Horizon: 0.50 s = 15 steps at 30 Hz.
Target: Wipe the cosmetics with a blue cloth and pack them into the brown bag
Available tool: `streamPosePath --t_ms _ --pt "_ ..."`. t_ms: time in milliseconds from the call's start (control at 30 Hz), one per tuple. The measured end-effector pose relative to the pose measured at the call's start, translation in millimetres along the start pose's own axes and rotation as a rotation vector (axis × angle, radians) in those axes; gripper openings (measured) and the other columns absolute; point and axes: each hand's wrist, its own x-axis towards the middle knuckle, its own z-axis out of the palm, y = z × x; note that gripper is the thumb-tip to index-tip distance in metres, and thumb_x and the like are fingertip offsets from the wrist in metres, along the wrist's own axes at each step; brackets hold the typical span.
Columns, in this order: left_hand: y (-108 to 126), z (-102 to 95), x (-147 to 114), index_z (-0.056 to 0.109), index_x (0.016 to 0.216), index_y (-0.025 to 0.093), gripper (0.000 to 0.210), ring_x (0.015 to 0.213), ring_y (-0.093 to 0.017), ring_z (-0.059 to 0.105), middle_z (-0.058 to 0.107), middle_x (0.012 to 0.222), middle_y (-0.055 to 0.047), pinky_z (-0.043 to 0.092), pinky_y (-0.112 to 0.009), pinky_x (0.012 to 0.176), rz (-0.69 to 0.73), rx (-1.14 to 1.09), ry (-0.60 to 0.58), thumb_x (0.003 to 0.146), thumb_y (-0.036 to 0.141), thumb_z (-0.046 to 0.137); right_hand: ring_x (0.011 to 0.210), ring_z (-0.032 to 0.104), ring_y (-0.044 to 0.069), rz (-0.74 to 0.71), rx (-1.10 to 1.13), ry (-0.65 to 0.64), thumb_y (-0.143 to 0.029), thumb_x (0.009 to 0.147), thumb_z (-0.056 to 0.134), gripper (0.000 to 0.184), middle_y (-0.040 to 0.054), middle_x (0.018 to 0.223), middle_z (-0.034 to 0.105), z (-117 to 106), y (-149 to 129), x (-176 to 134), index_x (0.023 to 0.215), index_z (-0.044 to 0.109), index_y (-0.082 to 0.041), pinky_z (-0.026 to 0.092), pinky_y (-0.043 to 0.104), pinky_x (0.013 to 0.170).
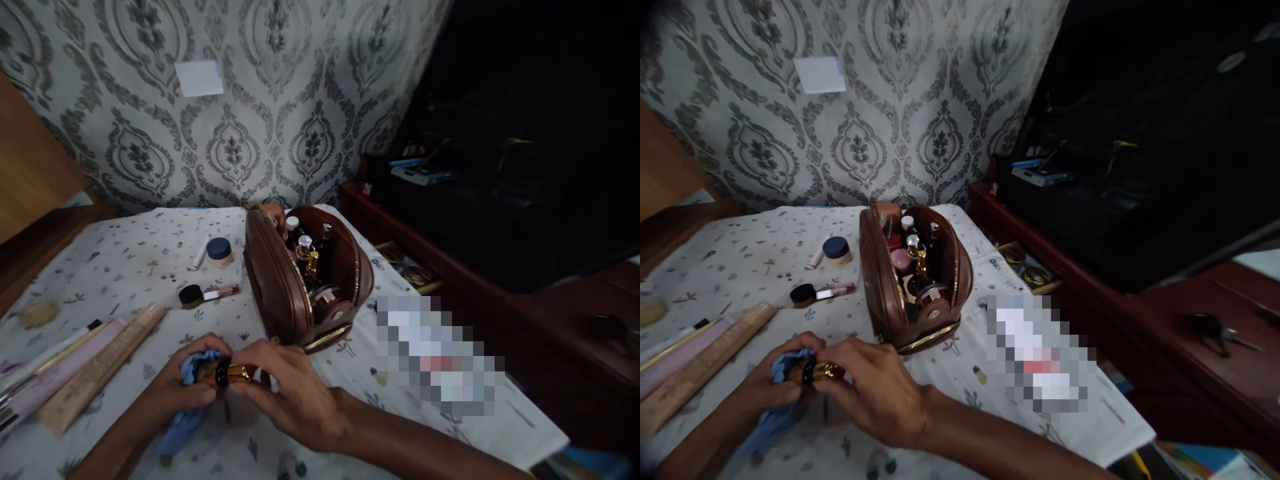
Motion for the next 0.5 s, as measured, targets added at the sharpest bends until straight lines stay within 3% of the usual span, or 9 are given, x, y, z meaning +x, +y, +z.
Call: streamPosePath --t_ms 133,333,433,500 --pt "-1.3 3.2 -3.6 0.068 0.095 0.021 0.055 0.068 -0.015 0.054 0.063 0.080 -0.001 0.039 -0.024 0.062 -0.073 0.029 0.001 0.053 0.048 0.092 0.083 0.072 0.016 -0.024 0.035 -0.070 -0.030 0.097 0.059 0.017 0.0080 0.093 0.075 -16.1 -8.4 -1.2 0.107 0.066 -0.019 0.058 0.024 0.076" --pt "-17.2 -9.5 -5.9 0.072 0.092 0.024 0.046 0.070 -0.017 0.054 0.063 0.079 -0.001 0.039 -0.025 0.062 -0.148 0.130 -0.149 0.058 0.052 0.088 0.081 0.074 0.015 0.053 0.103 -0.123 -0.023 0.093 0.066 0.020 0.0064 0.092 0.077 -60.5 -28.2 7.0 0.112 0.067 -0.020 0.061 0.024 0.072" --pt "-28.8 -21.2 -5.4 0.074 0.094 0.032 0.039 0.065 -0.018 0.056 0.064 0.076 -0.001 0.040 -0.028 0.059 -0.181 0.157 -0.171 0.065 0.057 0.081 0.075 0.074 0.016 0.090 0.060 -0.034 -0.021 0.090 0.070 0.028 0.0038 0.092 0.077 -92.6 -37.0 13.0 0.117 0.068 -0.026 0.063 0.027 0.066" --pt "-32.6 -26.5 -4.4 0.074 0.096 0.037 0.038 0.062 -0.019 0.057 0.064 0.073 -0.001 0.039 -0.029 0.055 -0.202 0.158 -0.181 0.065 0.057 0.080 0.076 0.074 0.019 0.136 -0.043 0.146 -0.024 0.087 0.074 0.026 0.0023 0.091 0.077 -113.2 -39.9 17.0 0.112 0.071 -0.032 0.064 0.031 0.065"
